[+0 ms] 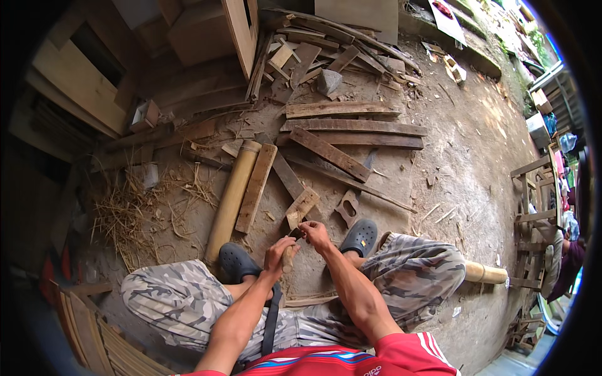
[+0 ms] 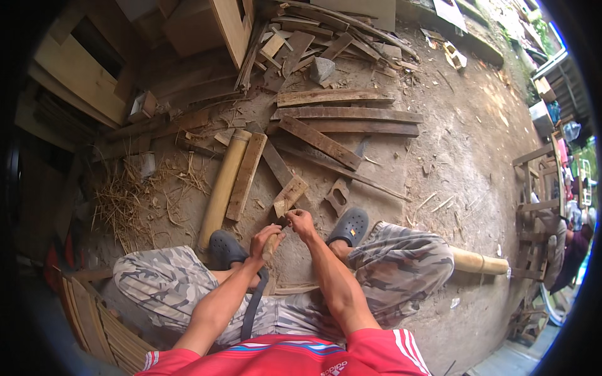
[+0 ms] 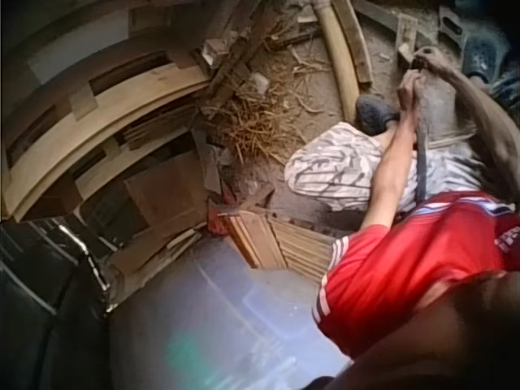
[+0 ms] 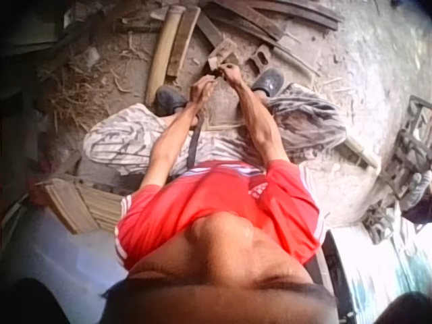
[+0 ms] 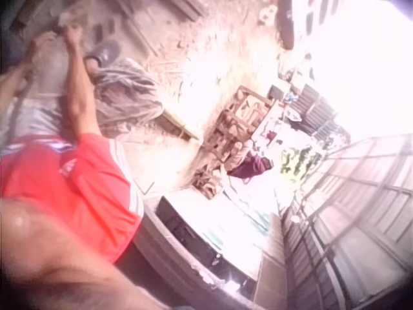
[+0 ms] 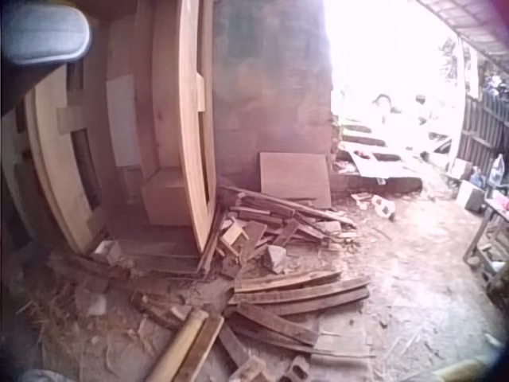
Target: The person sits on the floor and uses a hammer to split a piece of wood into smaller sections. They repeatedly strike the wood, reposition it, and continue splitting it until it breaks apart.
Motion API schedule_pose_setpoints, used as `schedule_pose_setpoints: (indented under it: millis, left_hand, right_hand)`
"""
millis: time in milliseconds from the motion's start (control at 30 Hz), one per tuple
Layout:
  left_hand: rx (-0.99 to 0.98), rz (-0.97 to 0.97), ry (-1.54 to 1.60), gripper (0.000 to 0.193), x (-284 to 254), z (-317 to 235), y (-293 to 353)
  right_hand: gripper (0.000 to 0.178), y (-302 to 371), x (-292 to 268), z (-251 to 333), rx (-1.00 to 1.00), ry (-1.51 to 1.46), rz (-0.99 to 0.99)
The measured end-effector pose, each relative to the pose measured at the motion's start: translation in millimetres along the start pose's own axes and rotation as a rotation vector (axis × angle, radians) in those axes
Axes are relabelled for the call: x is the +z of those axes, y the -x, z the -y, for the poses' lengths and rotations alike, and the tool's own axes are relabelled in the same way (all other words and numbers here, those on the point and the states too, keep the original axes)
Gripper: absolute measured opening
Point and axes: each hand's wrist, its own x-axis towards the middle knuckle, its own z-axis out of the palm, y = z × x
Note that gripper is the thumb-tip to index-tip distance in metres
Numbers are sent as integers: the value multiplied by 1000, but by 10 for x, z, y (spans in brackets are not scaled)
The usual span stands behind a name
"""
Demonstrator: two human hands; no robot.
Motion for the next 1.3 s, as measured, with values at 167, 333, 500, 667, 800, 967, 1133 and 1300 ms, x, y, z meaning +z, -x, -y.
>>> schedule_pose_setpoints:
  millis: [167, 333, 500, 667, 800, 967, 1133, 1300]
  left_hand:
    - [97, 68, 33, 17, -4, -23, 10]
    - [2, 268, 35, 18, -40, -163, 19]
    - [-69, 588, -158, 31, 101, 35, 218]
    - [-290, 661, -139, 38, 201, 176, 504]
    - [-435, 607, -134, 43, 100, 168, 350]
    - [-449, 582, -215, 47, 104, -113, -12]
    - [-420, 641, -141, 49, 49, -672, -344]
    - [-177, 520, -92, 45, 235, -887, -361]
  right_hand:
    - [18, 79, -137, -62, 66, -35, 14]
    - [16, 164, -308, -141, 252, 47, -36]
    - [19, 219, -428, -148, 372, -77, -78]
    - [12, 34, -953, 215, 123, 34, -44]
    - [36, 97, -985, 737, -40, -346, -375]
    - [64, 274, -1048, 1069, 136, 547, -38]
    - [89, 889, -568, 1975, 211, 776, 273]
    - [53, 1514, -245, 2438, -24, 1541, 439]
